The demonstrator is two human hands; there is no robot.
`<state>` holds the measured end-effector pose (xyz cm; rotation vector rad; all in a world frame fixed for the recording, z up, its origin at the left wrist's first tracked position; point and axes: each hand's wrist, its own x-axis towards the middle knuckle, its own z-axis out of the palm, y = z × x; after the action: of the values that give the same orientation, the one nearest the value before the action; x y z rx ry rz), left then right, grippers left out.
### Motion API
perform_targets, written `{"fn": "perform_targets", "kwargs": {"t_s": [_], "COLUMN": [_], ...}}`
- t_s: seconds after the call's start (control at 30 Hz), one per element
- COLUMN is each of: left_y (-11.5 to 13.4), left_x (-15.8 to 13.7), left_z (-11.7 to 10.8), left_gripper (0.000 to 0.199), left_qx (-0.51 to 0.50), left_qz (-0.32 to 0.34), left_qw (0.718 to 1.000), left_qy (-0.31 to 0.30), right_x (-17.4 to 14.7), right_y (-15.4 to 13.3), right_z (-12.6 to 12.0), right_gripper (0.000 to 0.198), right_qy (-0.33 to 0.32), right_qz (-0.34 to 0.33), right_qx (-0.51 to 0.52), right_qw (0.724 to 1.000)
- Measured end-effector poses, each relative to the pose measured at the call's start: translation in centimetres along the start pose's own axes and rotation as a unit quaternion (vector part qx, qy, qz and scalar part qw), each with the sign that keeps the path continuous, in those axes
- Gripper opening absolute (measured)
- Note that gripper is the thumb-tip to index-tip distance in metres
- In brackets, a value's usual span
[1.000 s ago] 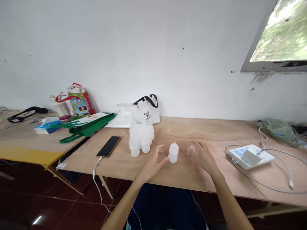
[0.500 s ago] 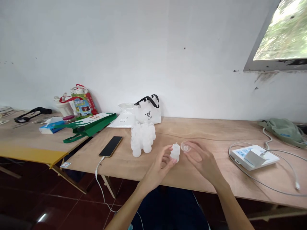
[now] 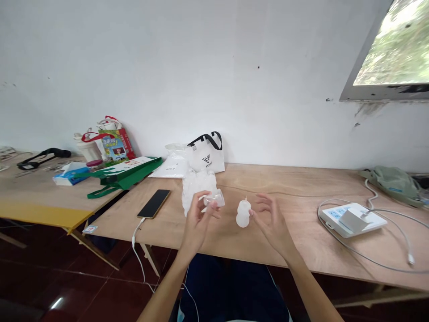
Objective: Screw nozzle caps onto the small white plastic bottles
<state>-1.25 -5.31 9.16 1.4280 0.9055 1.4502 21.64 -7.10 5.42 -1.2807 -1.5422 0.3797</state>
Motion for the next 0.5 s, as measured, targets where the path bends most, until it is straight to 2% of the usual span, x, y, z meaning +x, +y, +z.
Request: {"fn": "perform_targets", "kwargs": {"t_s": [0.07,0.13,0.2,0.27,0.4,0.5], "left_y": [0.3,0.4,0.3,0.1,-0.7,-0.9], "left_x": [0.3,0.5,0.6,0.7,1.1,1.3], "left_z": [-0.9,-1.3,-1.4,-1.3,-1.2,-1.5], "left_gripper": [0.047,0.048,0.046,0.045,0.046,0.042], "left_qx": [0.001,0.024,0.059,0.096,0.141,0.143], "left_qz": [0.019,0.019,0.014,0.005,-0.013,-0.019], "left_qw": [1.000,1.000,0.998,0.995,0.989,0.988], "left_qy": [0.014,0.005,-0.013,-0.033,-0.047,-0.046], "right_x": [0.2,0.2,0.0,-0.1,0.2,0.5], "right_y": [1.2,2.1,2.7,2.9,2.7,2.1], "right_z": [0.5,1.3,2.2,3.0,2.8,1.4], "right_gripper": [0.065,0.071,0.063,0.050,0.038,0.037], "right_qy": [-0.049,-0.110,-0.141,-0.141,-0.128,-0.102], "right_qz": [0.063,0.087,0.102,0.115,0.075,0.006], "right_qx": [-0.026,-0.035,-0.019,0.006,0.013,-0.047], "right_qw": [0.996,0.990,0.985,0.983,0.989,0.994]}}
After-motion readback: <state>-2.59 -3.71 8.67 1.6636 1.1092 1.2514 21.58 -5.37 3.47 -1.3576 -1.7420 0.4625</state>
